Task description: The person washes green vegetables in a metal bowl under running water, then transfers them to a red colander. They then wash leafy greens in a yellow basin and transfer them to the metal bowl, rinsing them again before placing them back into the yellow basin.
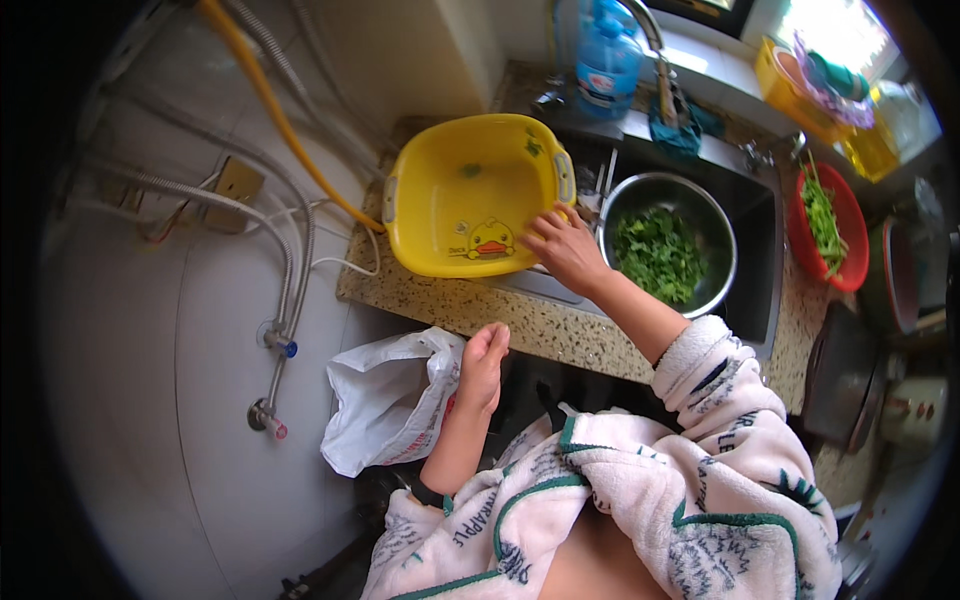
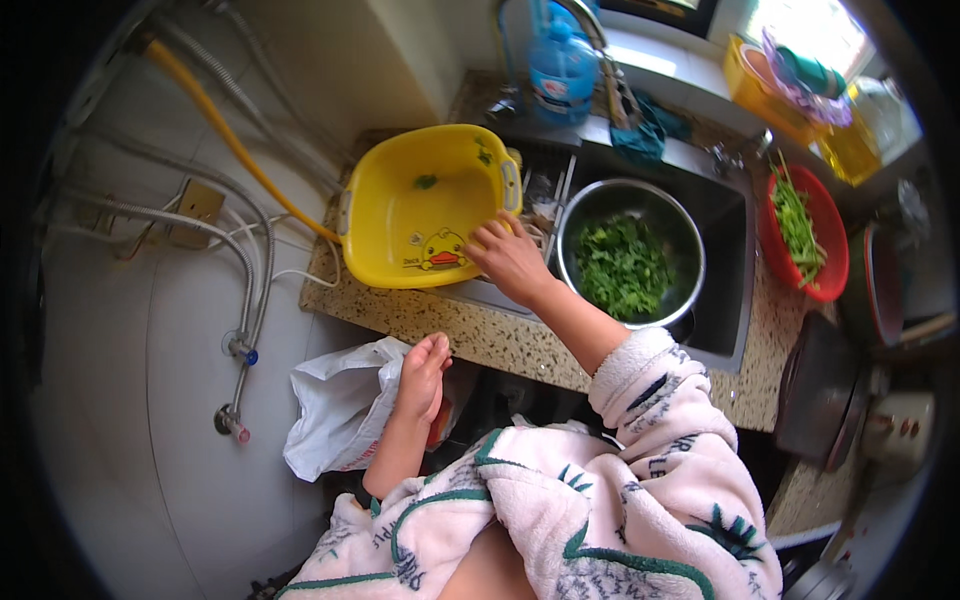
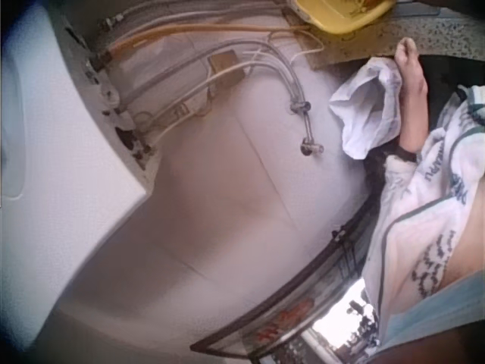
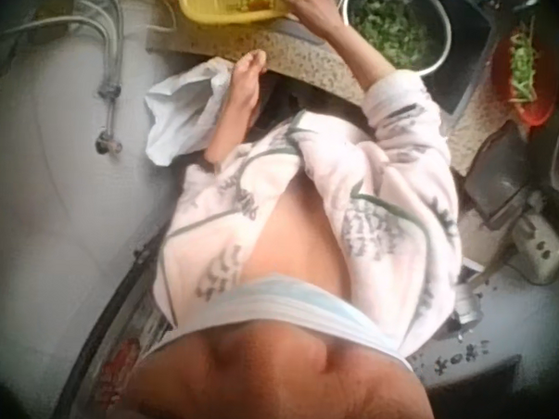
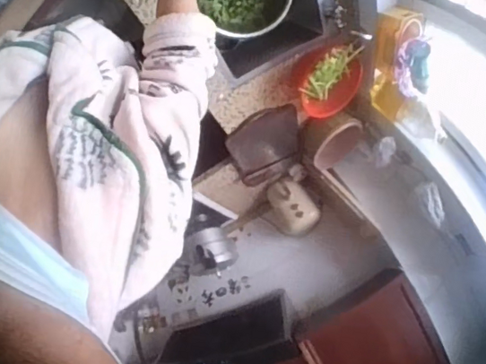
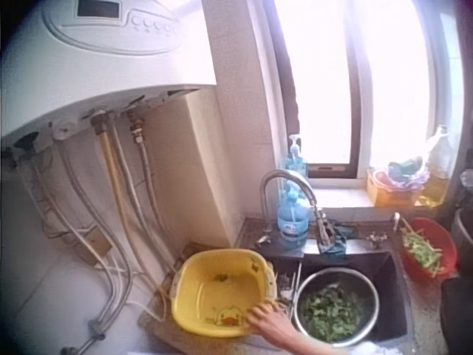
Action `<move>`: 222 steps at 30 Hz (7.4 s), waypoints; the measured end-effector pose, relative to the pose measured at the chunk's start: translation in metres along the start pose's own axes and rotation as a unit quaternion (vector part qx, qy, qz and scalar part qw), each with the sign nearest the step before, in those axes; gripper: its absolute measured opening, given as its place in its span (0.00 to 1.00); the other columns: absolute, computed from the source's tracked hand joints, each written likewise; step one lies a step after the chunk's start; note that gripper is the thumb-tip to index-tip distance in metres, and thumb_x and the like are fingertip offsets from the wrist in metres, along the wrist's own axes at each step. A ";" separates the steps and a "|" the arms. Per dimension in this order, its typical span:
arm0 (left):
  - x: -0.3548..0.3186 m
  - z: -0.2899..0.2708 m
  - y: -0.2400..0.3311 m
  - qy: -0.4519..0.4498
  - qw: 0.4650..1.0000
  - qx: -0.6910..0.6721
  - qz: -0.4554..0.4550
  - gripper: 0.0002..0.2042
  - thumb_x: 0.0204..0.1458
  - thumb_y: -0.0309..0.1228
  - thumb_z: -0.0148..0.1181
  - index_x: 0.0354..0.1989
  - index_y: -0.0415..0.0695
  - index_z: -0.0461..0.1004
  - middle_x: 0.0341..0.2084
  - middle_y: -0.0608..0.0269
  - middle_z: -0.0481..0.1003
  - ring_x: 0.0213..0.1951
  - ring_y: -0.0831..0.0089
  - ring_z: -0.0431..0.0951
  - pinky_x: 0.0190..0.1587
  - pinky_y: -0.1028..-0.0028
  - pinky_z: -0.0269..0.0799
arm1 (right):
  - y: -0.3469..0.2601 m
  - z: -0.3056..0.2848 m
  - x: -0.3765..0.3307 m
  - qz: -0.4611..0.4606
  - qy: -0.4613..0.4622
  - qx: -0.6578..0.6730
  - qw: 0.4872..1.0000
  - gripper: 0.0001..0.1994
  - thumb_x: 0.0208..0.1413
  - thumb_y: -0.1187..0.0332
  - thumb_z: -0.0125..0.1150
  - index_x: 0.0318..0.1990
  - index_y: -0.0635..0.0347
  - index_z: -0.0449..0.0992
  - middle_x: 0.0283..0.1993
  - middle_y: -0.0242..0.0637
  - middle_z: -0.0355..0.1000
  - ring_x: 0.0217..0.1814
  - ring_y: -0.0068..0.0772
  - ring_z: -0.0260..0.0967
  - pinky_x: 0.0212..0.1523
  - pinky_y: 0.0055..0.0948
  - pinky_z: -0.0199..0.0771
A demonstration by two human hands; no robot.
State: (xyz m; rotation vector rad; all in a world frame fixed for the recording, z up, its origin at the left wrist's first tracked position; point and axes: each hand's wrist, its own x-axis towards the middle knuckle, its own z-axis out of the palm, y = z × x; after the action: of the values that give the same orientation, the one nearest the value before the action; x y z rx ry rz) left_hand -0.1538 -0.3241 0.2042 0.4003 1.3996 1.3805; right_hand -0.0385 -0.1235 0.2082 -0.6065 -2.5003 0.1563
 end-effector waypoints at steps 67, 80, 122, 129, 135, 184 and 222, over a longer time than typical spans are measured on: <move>-0.405 0.198 -0.929 -0.541 0.395 0.739 -0.072 0.08 0.46 0.37 0.60 0.33 0.51 0.74 0.22 0.73 0.72 0.22 0.81 0.63 0.28 0.77 0.62 | -0.456 0.174 -0.702 0.739 0.671 -0.038 -0.057 0.19 0.43 0.83 0.57 0.46 0.59 0.70 0.38 0.41 0.71 0.37 0.41 0.71 0.38 0.31 0.72; -0.427 0.214 -0.840 -0.513 0.368 0.535 -0.561 0.25 0.62 0.45 0.30 0.59 0.39 0.58 0.61 0.53 0.58 0.62 0.57 0.57 0.63 0.60 0.54 | -0.445 0.141 -0.703 0.735 0.676 -0.056 -0.020 0.15 0.45 0.82 0.57 0.43 0.60 0.71 0.35 0.43 0.71 0.34 0.44 0.71 0.35 0.33 0.71; -0.055 0.099 -0.078 -0.314 0.932 0.169 -0.063 0.13 0.57 0.38 0.52 0.38 0.40 0.73 0.32 0.64 0.75 0.35 0.76 0.76 0.41 0.77 0.71 | -0.226 -0.190 -0.441 0.624 0.195 -0.021 0.756 0.06 0.51 0.70 0.56 0.35 0.56 0.78 0.32 0.40 0.73 0.33 0.40 0.72 0.33 0.32 0.71; -0.019 0.052 -0.031 -0.180 0.971 0.152 0.045 0.11 0.59 0.37 0.50 0.37 0.42 0.74 0.30 0.67 0.75 0.35 0.80 0.74 0.40 0.79 0.70 | -0.170 -0.188 -0.397 0.567 0.107 0.031 0.816 0.05 0.49 0.75 0.57 0.34 0.61 0.76 0.32 0.40 0.73 0.32 0.38 0.72 0.33 0.31 0.71; 0.038 0.019 -0.011 0.108 0.914 0.206 0.332 0.09 0.57 0.31 0.53 0.35 0.38 0.73 0.34 0.65 0.72 0.34 0.79 0.70 0.39 0.78 0.66 | -0.114 -0.192 -0.383 0.505 0.086 0.068 0.856 0.05 0.49 0.76 0.57 0.34 0.63 0.76 0.30 0.41 0.72 0.30 0.38 0.71 0.32 0.30 0.71; 0.313 0.159 0.136 -0.048 0.520 0.781 0.342 0.14 0.58 0.40 0.42 0.48 0.54 0.71 0.51 0.67 0.69 0.57 0.65 0.63 0.61 0.53 0.52 | -0.085 -0.173 -0.327 0.608 0.049 0.015 0.792 0.05 0.49 0.74 0.57 0.34 0.62 0.76 0.31 0.42 0.72 0.32 0.42 0.72 0.32 0.32 0.70; 0.159 -0.087 0.076 0.239 0.956 0.150 0.083 0.33 0.42 0.37 0.67 0.56 0.39 0.59 0.51 0.47 0.62 0.51 0.51 0.67 0.49 0.57 0.69 | -0.060 -0.163 -0.339 0.577 0.025 0.077 0.813 0.06 0.49 0.72 0.57 0.34 0.62 0.76 0.33 0.42 0.74 0.36 0.42 0.72 0.36 0.33 0.71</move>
State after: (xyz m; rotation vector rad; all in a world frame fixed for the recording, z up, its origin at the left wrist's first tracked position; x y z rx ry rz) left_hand -0.3160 -0.2168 0.1783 0.4026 2.0277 1.4635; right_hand 0.2787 -0.3334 0.1925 -1.9245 -1.6902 0.7520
